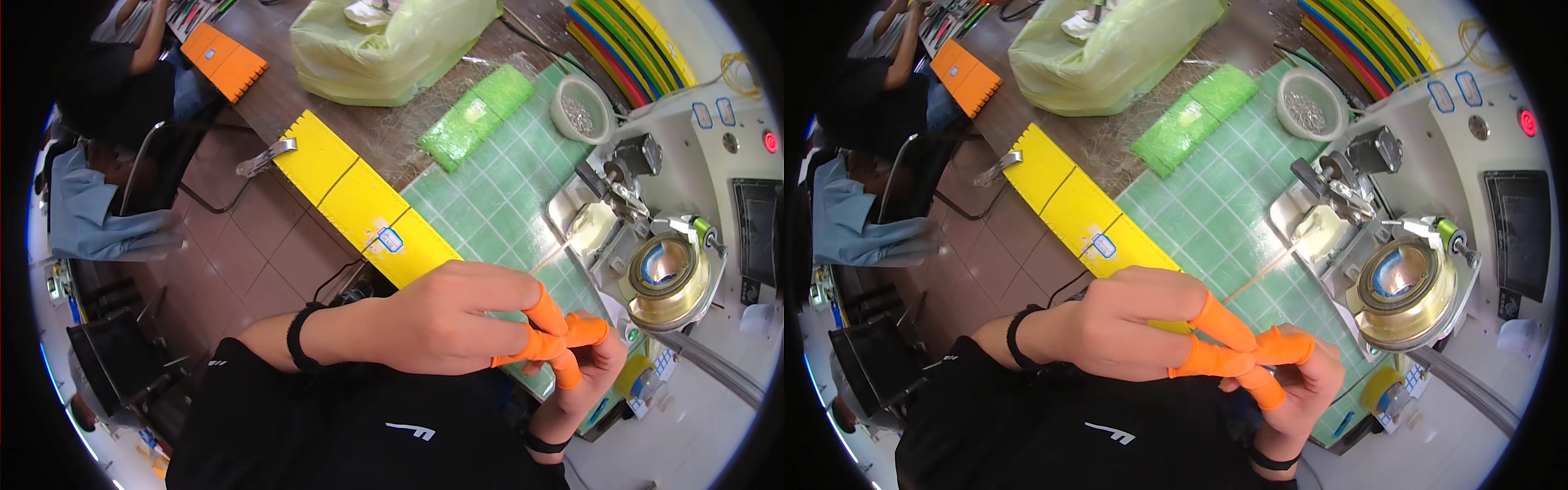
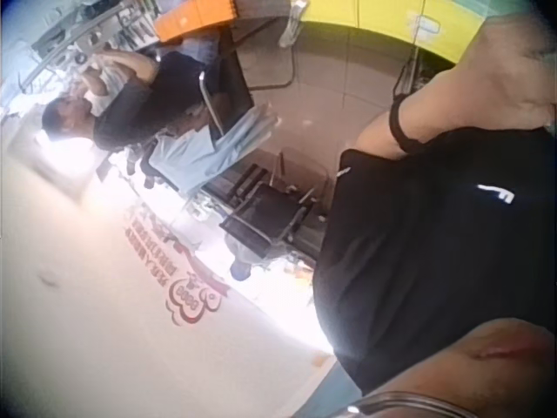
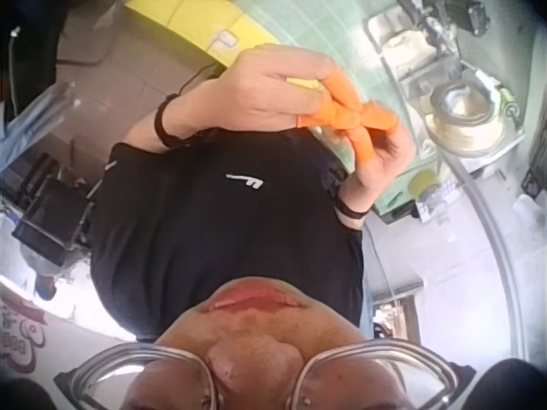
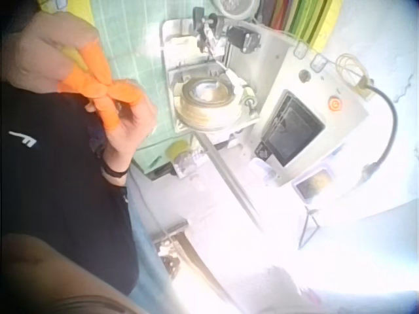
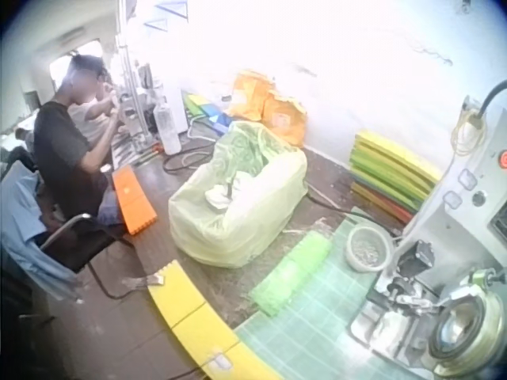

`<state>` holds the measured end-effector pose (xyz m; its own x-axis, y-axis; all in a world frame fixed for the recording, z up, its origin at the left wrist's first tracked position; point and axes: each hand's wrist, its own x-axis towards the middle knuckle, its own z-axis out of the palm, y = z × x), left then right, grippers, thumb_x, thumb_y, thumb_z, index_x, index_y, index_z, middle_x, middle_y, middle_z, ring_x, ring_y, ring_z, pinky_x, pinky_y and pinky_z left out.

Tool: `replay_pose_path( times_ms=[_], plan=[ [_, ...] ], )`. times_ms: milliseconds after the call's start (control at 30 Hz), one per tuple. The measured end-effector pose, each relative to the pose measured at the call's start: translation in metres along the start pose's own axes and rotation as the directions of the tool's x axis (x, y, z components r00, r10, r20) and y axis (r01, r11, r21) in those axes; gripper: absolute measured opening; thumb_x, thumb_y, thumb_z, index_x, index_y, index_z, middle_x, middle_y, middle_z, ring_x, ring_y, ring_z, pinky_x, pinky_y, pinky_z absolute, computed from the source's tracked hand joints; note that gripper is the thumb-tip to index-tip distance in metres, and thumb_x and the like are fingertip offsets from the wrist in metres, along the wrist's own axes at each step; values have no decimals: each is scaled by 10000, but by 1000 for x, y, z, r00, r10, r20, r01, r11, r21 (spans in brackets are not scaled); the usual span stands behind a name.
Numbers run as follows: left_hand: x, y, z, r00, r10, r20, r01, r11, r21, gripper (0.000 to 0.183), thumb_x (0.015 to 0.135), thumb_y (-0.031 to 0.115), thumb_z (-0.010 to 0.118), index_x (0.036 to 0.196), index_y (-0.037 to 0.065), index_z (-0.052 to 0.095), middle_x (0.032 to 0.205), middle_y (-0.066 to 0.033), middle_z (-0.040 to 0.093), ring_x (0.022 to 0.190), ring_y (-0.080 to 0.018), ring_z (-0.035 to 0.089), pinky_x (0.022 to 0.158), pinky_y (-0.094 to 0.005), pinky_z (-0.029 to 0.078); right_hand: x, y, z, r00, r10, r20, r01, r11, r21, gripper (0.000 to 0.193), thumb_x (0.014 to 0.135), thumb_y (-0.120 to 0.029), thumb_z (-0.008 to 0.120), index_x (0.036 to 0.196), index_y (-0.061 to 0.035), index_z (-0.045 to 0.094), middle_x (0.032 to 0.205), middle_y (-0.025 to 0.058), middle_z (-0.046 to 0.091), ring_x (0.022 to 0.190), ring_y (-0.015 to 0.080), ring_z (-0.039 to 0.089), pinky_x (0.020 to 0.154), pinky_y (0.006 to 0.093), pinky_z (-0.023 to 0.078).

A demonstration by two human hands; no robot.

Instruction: Assembling small mechanical components using a winding machine and glue.

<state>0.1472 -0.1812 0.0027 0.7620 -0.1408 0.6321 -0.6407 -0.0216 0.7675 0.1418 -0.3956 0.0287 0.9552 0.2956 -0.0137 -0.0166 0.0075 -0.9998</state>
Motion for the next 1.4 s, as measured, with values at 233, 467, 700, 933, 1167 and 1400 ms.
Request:
replay_pose_path(
  times_ms=[233,467,700,933,1167,1400],
  plan=[
    [0,-6,6,997,-62,42,65,996,-64,152,782,42,840,878,9,727,1003,-117,733,722,-219,695,594,-281,547,-12,-1,8,987,37,-154,-23,995,93,167,861,17,771,947,103,657,785,126,671,596,167,672,524,243,529],
    [5,-4,28,995,-91,-29,87,990,-111,215,813,-7,797,1008,-26,710,1014,-139,716,773,-242,705,643,-304,575,-16,-8,-1,950,-201,-237,73,887,-457,180,855,-52,786,921,51,654,797,101,648,640,131,590,594,236,419],
    [62,7,16,955,252,154,-267,960,81,218,815,23,741,1022,-16,688,1000,-171,716,777,-262,700,611,-303,563,-5,-27,-6,854,-465,-233,311,816,-487,246,881,-77,776,1013,43,607,888,96,616,714,141,588,636,243,438],
    [120,-18,-20,940,203,274,-289,901,324,103,863,-47,660,960,-13,655,1058,-169,720,888,-272,688,783,-337,539,14,-10,2,983,-53,-176,78,988,135,346,1024,-87,579,1330,5,446,1028,81,531,760,104,546,609,251,521],
    [149,-55,8,905,-82,417,-27,968,250,95,941,-43,625,1033,-47,647,1076,-124,680,1000,-216,684,900,-312,558,70,37,16,899,-72,-431,185,956,226,305,1113,-233,439,1350,-43,469,972,25,516,815,94,453,806,295,457],
    [148,-67,7,887,-149,437,57,974,218,137,975,-31,604,1104,-55,645,1097,-117,661,1041,-186,679,915,-308,581,103,40,17,827,-83,-556,287,913,290,231,1106,-228,507,1278,-76,530,1052,-27,531,898,57,472,845,252,424]
  ],
)
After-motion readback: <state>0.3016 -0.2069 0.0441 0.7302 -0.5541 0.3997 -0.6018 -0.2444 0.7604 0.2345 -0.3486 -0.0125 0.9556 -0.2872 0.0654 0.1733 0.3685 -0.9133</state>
